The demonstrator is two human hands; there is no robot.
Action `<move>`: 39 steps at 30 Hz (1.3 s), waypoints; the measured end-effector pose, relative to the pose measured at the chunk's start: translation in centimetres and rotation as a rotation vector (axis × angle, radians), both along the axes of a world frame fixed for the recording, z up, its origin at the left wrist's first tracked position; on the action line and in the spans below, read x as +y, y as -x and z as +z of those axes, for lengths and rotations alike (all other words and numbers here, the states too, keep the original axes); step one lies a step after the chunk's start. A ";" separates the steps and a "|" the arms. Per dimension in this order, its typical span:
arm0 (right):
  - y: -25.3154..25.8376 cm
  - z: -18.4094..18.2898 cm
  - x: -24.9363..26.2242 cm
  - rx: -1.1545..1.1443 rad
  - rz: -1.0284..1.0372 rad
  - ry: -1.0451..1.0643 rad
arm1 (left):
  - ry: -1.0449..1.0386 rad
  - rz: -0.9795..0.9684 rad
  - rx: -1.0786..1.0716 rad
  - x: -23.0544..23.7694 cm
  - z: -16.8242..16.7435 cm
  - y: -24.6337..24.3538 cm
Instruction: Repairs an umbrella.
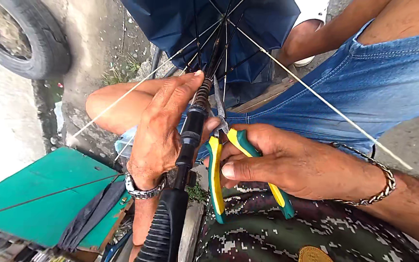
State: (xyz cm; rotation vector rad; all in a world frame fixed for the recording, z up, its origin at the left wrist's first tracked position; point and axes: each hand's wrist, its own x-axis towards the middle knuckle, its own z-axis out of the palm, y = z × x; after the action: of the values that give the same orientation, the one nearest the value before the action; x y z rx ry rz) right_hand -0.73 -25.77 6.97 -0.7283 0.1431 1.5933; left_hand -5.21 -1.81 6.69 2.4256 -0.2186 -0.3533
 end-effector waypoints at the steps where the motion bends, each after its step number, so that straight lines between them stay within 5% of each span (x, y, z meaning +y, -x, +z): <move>1: 0.1 0.1 -0.1 0.011 -0.011 0.005 | 0.007 -0.004 0.011 0.0 0.0 0.0; 8: 0.6 0.0 -0.7 0.140 -0.117 -0.071 | -0.042 -0.055 0.019 -0.4 0.0 0.2; 39: -1.3 1.0 -3.3 0.016 0.126 0.134 | 0.046 -0.055 -0.021 -2.6 -1.7 3.0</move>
State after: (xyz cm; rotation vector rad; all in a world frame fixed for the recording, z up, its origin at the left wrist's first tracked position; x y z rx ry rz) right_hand 0.55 -29.02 7.92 -0.8428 0.2211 1.7214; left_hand -8.19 -4.39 5.00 2.3825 -0.2999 -0.3439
